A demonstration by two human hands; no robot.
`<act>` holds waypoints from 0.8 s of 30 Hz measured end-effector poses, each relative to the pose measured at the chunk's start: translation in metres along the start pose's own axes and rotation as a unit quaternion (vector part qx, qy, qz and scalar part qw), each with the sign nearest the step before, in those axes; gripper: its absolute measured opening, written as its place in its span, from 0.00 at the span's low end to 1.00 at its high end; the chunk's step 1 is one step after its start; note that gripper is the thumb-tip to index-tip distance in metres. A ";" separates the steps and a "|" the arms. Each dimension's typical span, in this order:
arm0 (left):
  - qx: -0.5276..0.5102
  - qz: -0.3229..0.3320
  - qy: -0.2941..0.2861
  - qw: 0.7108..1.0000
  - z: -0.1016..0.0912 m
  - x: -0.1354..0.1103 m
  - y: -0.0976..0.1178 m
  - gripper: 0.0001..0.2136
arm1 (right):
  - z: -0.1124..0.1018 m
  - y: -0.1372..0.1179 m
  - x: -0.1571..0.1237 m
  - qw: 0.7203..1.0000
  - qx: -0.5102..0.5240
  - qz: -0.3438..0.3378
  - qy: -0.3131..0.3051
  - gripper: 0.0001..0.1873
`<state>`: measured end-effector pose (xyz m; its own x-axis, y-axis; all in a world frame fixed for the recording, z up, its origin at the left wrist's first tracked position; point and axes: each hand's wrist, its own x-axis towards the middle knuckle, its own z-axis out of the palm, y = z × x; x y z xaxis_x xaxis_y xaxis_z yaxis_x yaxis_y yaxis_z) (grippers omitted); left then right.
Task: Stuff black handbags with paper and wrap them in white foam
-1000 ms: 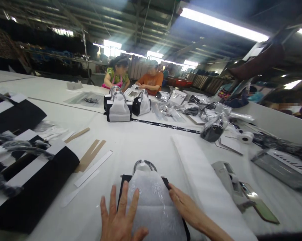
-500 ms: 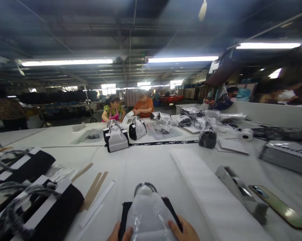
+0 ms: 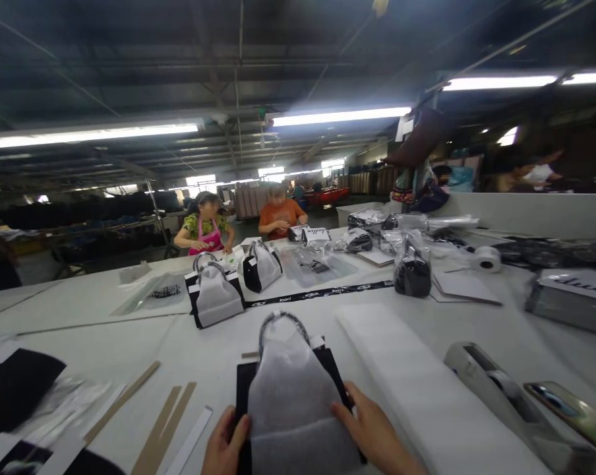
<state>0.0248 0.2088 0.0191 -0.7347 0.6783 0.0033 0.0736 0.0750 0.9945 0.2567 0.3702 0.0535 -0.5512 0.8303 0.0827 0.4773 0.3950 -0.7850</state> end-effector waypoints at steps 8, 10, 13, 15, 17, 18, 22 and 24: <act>0.071 0.230 -0.020 0.970 0.071 0.223 0.004 0.20 | 0.005 0.014 0.266 0.999 -0.011 -0.002 0.043 0.12; 0.087 0.256 0.005 0.963 0.089 0.286 -0.008 0.20 | 0.013 0.024 0.330 0.998 -0.011 -0.005 0.055 0.14; 0.092 0.268 0.027 0.959 0.110 0.372 -0.022 0.18 | 0.028 0.039 0.413 0.998 -0.007 -0.006 0.066 0.15; 0.104 0.281 0.041 0.953 0.121 0.421 -0.028 0.15 | 0.038 0.050 0.459 0.998 -0.001 -0.006 0.069 0.17; 0.121 0.290 0.054 0.948 0.130 0.460 -0.036 0.13 | 0.051 0.061 0.499 0.997 0.008 -0.008 0.071 0.20; 0.131 0.292 0.059 0.945 0.134 0.476 -0.041 0.13 | 0.059 0.068 0.515 0.997 0.013 -0.008 0.072 0.21; 0.181 0.274 0.070 0.942 0.151 0.506 -0.071 0.15 | 0.097 0.091 0.558 0.997 0.023 0.002 0.071 0.26; 0.203 0.246 0.087 0.944 0.156 0.501 -0.085 0.16 | 0.115 0.098 0.566 0.997 0.017 0.013 0.070 0.26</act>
<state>-0.2446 0.6565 -0.0800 -0.6410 0.5773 0.5058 0.6610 0.0802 0.7461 -0.0875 0.8332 -0.0472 -0.4364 0.8879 0.1457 0.4657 0.3614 -0.8078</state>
